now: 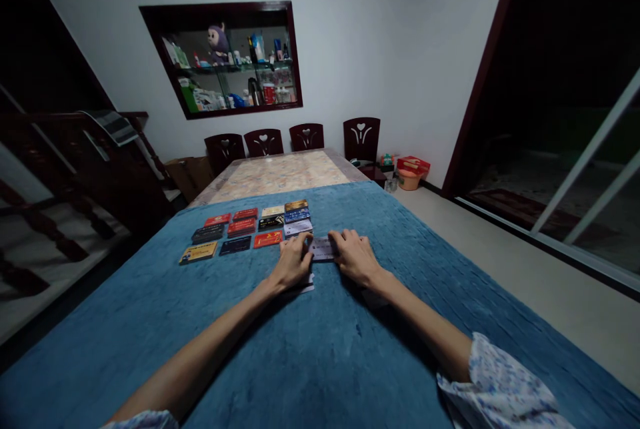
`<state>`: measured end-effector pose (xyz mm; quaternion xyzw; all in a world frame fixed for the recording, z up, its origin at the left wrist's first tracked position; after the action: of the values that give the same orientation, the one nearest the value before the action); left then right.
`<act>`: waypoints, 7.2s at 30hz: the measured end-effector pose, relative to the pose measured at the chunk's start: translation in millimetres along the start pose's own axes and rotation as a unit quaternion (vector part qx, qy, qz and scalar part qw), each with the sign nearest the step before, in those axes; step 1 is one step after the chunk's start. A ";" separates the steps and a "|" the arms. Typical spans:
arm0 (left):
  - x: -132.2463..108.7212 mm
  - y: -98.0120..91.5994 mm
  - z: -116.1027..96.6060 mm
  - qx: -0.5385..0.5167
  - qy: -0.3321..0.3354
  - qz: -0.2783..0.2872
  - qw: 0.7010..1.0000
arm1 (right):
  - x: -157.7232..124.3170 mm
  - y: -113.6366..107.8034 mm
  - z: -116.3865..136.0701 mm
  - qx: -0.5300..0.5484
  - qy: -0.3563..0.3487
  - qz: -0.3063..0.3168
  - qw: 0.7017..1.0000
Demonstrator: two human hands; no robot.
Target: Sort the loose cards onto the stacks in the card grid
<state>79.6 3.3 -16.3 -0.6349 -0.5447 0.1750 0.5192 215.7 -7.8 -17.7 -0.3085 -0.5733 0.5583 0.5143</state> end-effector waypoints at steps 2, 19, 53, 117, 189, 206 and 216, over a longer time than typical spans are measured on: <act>-0.1 -1.7 1.7 -0.010 0.003 0.000 1.000 | 3.1 -0.9 0.1 -0.008 -0.008 -0.007 1.000; 10.9 -35.1 39.7 0.088 -0.041 -0.020 0.995 | 62.2 -5.6 35.0 -0.041 -0.038 0.042 0.998; 40.8 -17.3 86.0 0.117 -0.079 0.035 0.989 | 112.7 31.3 29.1 -0.011 -0.059 0.071 0.996; -78.8 -44.6 21.5 0.020 0.181 0.045 0.982 | -2.3 9.5 81.6 0.141 -0.347 0.067 0.925; -16.6 -48.4 50.6 0.063 -0.015 -0.072 0.995 | 52.9 2.7 57.0 -0.075 -0.113 -0.015 0.991; 34.7 -29.7 79.5 0.104 -0.090 0.001 0.990 | 113.9 27.5 34.1 -0.059 -0.072 0.087 0.992; 43.2 -18.0 95.0 0.094 -0.092 0.051 0.990 | 115.0 36.7 25.8 -0.019 -0.074 0.086 0.993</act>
<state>10.4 83.2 -24.2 -0.5913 -0.5382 0.3097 0.5145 151.2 97.4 -20.7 -0.3242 -0.5912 0.6110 0.4148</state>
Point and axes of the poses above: each hand's wrist, its own x-axis towards the middle knuckle, its own y-axis out of the palm, z = x × y, the point moved 9 cm from there along x, towards the middle knuckle, and after that the axes turned 1 degree about -z, right-handed, at the moved point
